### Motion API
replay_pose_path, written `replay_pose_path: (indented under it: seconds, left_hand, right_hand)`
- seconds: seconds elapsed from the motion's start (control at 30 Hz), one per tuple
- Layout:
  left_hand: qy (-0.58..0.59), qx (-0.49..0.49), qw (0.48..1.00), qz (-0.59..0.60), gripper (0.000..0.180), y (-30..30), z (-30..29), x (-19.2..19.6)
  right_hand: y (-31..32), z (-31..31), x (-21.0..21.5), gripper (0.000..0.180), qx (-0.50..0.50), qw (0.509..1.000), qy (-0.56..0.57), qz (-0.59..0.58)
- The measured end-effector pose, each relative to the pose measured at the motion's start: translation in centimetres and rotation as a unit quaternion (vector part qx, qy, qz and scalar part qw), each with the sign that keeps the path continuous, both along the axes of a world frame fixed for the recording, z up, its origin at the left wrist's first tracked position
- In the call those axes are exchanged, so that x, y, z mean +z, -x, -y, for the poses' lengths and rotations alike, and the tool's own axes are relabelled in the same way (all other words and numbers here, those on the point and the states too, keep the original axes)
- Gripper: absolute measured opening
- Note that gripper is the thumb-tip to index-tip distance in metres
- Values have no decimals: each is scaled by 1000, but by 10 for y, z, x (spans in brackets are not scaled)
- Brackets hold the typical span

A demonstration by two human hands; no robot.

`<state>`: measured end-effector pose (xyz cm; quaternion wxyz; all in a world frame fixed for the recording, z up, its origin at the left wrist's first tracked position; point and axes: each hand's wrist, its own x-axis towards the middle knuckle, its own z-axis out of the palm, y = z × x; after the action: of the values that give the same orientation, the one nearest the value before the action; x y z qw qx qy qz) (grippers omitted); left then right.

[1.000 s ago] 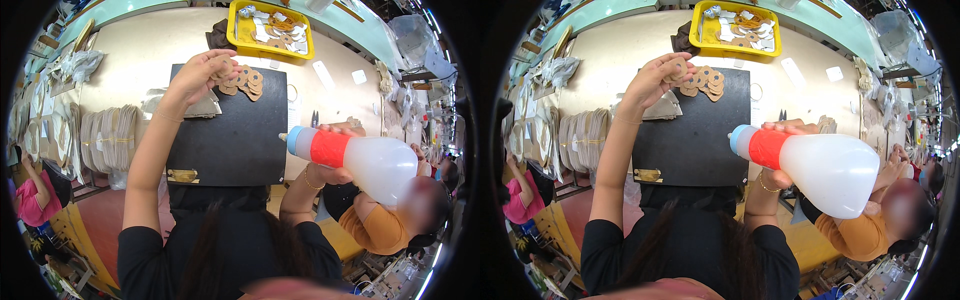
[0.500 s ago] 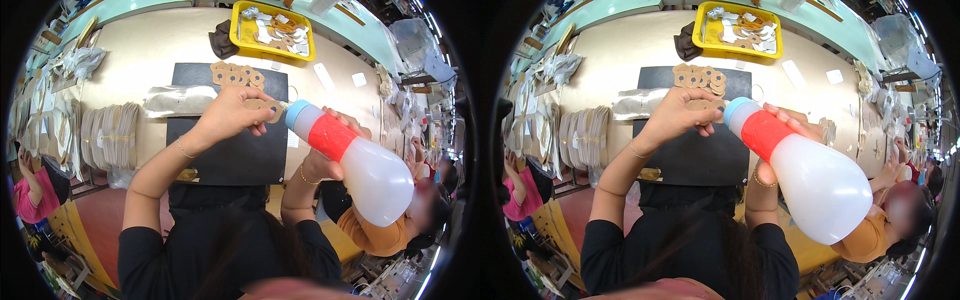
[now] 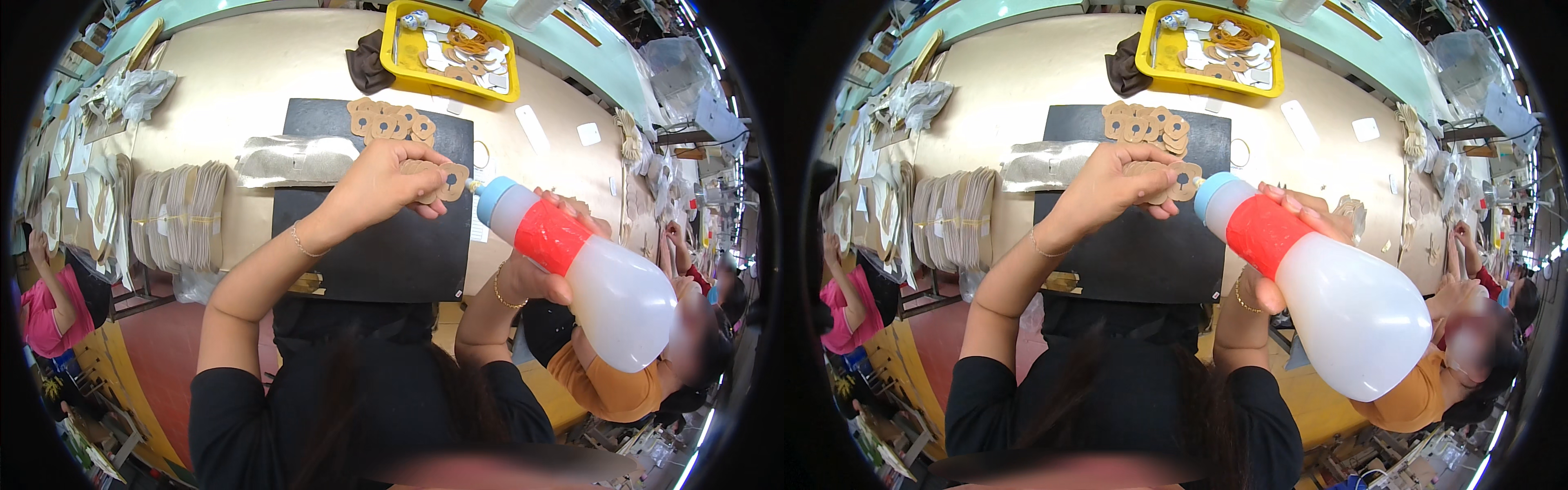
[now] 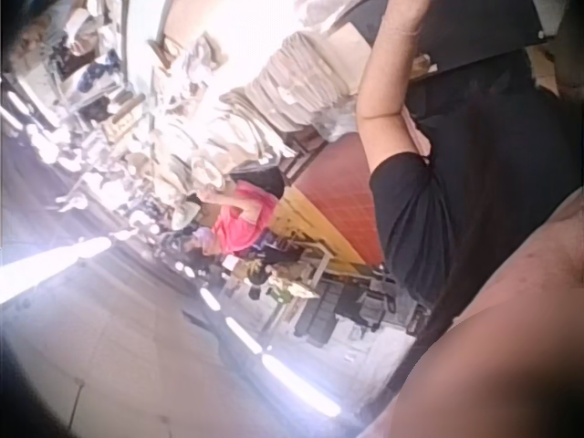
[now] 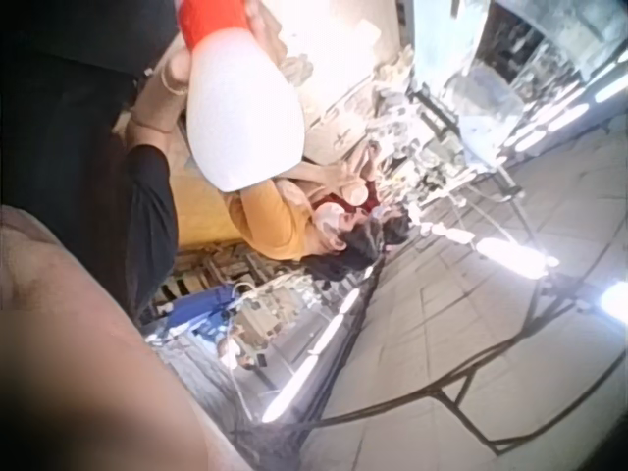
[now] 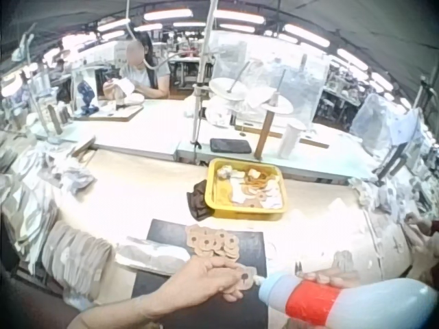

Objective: The person applies glue from a squeeze bottle to small brown cardboard cutouts with circular holes. They handle the cutouts one at a time, apply glue to the edges, and place them on a black mat. The person also handles a clear plastic bag and a yellow tray containing additional cutouts.

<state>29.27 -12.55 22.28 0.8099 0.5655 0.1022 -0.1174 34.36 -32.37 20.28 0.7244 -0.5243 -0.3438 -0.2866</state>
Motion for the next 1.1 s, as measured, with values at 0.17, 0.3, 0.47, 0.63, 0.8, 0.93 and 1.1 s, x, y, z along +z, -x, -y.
replay_pose_path:
  seconds: [0.17, 0.3, 0.47, 0.63, 0.8, 0.93, 1.1]
  left_hand:
    - [-36, 9, 999, 10, 26, -1, 0, 0]
    - [-44, 10, 999, 17, 26, -1, 0, 2]
    - [-60, 0, 998, 10, 28, -3, -3, -8]
    - [-200, -8, 980, 3, 26, -32, -15, -40]
    - [-293, 29, 956, 9, 27, -69, -31, -62]
    - [-110, 50, 993, -8, 34, -63, -46, -56]
    - [12, 34, 999, -5, 35, -34, -36, -39]
  right_hand:
    - [5, 3, -7, 89, 29, 999, 46, 6]
    - [5, 6, -8, 89, 32, 996, 85, 5]
    - [15, 7, -8, 89, 48, 995, 39, -77]
    - [18, 5, -8, 87, 28, 995, -18, -89]
    - [18, 12, -6, 87, 36, 994, 17, -101]
    - [16, 17, -5, 86, 43, 992, -15, -115]
    - [6, 9, -3, 88, 91, 990, -41, -96]
